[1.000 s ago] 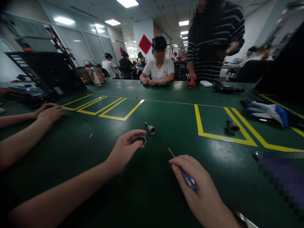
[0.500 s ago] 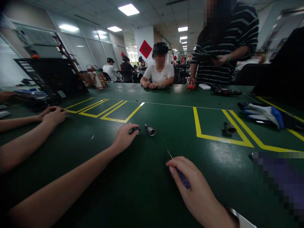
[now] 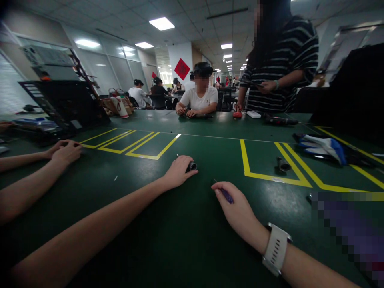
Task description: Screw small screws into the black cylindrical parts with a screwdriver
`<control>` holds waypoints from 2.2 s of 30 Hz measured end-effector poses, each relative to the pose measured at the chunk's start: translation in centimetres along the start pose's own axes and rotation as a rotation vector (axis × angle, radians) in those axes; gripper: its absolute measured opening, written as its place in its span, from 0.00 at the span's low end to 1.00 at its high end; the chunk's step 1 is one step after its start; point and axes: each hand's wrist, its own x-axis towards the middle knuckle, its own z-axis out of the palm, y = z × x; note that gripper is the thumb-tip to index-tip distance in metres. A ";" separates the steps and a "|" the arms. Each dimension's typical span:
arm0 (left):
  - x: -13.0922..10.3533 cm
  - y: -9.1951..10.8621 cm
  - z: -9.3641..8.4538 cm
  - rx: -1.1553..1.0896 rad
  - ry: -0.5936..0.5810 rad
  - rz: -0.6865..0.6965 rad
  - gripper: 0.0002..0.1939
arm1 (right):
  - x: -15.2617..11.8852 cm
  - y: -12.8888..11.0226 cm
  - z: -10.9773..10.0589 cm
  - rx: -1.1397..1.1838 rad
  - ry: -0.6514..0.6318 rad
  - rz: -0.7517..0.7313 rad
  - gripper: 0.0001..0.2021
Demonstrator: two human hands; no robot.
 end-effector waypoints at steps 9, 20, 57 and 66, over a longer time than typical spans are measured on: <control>3.9 0.2 1.4 0.015 -0.011 0.031 0.21 | 7.0 1.8 0.3 0.045 0.074 0.091 0.08; 4.3 0.3 1.3 -0.040 -0.025 0.068 0.18 | 7.6 2.8 0.5 0.081 0.015 0.061 0.10; -3.8 2.5 -1.6 -0.259 0.002 0.046 0.13 | 5.9 0.9 -0.3 0.676 0.010 0.109 0.16; -3.7 2.2 -1.5 -0.298 -0.012 0.009 0.05 | 3.0 -0.8 0.6 0.635 -0.226 -0.047 0.08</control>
